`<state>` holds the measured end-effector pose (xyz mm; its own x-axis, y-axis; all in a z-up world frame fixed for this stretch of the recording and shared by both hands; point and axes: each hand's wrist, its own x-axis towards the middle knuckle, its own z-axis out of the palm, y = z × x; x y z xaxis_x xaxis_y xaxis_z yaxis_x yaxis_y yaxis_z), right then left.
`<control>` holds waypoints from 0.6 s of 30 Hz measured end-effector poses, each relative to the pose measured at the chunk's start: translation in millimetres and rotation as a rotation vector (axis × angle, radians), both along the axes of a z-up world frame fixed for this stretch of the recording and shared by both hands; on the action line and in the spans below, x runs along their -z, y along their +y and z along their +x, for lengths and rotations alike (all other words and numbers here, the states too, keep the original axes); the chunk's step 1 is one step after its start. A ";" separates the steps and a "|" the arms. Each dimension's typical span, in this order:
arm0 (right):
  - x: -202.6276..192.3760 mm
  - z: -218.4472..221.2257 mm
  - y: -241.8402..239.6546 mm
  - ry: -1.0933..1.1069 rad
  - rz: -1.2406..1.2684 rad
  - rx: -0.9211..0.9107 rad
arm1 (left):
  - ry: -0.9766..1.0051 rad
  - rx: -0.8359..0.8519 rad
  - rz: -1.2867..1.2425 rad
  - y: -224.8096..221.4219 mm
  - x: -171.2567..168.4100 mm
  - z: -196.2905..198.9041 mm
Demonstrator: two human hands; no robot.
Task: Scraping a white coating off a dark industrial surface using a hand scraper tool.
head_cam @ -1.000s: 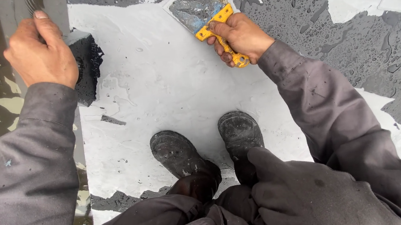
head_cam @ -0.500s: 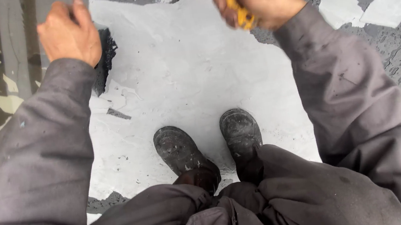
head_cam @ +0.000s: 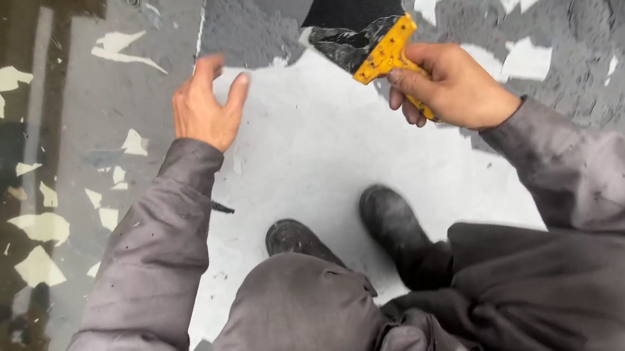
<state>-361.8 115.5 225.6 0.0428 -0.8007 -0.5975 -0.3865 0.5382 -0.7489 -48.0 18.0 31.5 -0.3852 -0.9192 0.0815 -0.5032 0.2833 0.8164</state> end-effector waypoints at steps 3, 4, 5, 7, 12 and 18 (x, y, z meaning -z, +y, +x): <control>20.1 7.3 20.0 -0.074 0.067 -0.114 | 0.234 0.041 0.266 6.6 -84.4 -20.9; 29.1 11.3 20.0 -0.090 0.073 -0.116 | 0.220 0.036 0.273 8.5 -90.1 -20.2; 36.5 13.7 19.3 -0.116 0.106 -0.147 | 0.198 0.122 0.268 9.4 -97.4 -21.4; 38.2 11.3 16.9 -0.124 0.118 -0.163 | 0.191 0.228 0.243 8.2 -99.3 -37.2; 80.2 1.8 3.7 -0.191 0.213 -0.204 | -0.169 0.049 0.273 13.2 -91.8 -37.9; 162.2 -42.3 48.9 -0.328 0.438 0.109 | 0.227 -0.327 0.298 -44.9 -63.6 47.5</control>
<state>-404.1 164.4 63.4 0.2136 -0.4908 -0.8447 -0.0950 0.8501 -0.5180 -0.4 -26.9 95.1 -0.0763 -0.9850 -0.1547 -0.3265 -0.1219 0.9373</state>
